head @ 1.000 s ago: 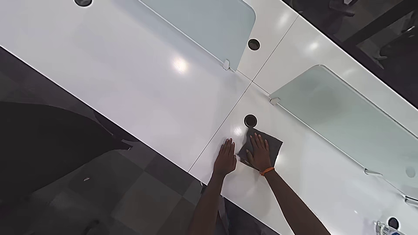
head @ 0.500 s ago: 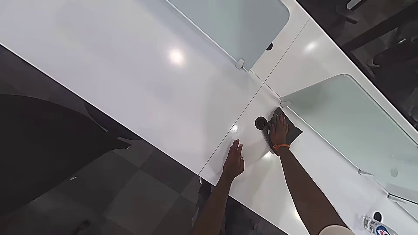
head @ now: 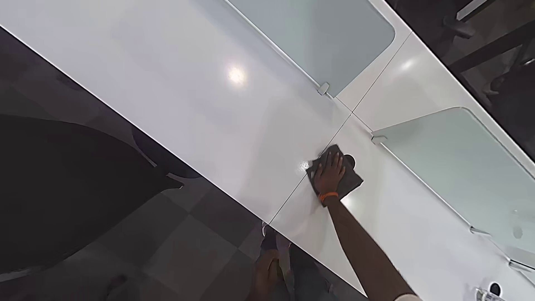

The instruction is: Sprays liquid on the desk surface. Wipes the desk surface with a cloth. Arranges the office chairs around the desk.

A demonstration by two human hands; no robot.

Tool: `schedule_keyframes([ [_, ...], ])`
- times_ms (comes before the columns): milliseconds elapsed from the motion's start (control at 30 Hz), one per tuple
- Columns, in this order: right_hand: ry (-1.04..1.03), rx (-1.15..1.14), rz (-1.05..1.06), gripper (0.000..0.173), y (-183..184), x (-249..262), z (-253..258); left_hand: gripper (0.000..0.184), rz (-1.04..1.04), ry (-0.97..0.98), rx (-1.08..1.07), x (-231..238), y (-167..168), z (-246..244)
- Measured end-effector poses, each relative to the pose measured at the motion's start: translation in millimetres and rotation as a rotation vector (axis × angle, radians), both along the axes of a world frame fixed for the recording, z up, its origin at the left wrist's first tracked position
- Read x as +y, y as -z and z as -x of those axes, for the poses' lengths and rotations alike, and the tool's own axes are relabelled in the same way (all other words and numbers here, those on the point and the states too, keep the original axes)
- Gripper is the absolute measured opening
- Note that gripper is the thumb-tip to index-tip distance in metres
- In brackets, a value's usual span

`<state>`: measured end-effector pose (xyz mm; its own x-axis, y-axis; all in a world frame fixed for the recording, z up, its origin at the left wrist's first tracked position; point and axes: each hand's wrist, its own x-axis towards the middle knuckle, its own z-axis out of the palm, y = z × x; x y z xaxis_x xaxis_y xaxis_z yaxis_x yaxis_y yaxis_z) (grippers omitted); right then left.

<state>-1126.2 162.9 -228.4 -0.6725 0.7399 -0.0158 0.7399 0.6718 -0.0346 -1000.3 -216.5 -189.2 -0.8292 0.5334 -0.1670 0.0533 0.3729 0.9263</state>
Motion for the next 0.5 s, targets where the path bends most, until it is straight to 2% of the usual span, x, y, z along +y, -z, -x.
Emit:
schedule_keyframes([
  [100, 0.117, 0.015, 0.034, 0.063, 3.7, 25.2, 31.1, 0.03, 0.128, -0.038, -0.023, -46.2, 5.2, -11.2],
  [200, 0.114, 0.011, 0.062, 0.062, -1.2, 4.3, 24.7, 0.034, 0.26, -0.063, -0.075, -54.9, 1.2, 6.9],
  [333, -0.097, 0.04, 0.074, 0.061, -2.9, -98.8, -32.8, 0.025, 0.236, -0.17, -0.261, -35.2, -2.9, 20.2],
  [433, -0.308, 0.033, 0.246, 0.061, -10.2, -179.8, -97.0, 0.024, 0.263, -0.13, -0.424, -31.1, -17.8, 7.8],
  [500, -0.416, -0.037, 0.36, 0.06, -21.8, -202.8, -130.7, 0.023, 0.315, -0.069, -0.493, -41.3, -24.7, -1.9],
])
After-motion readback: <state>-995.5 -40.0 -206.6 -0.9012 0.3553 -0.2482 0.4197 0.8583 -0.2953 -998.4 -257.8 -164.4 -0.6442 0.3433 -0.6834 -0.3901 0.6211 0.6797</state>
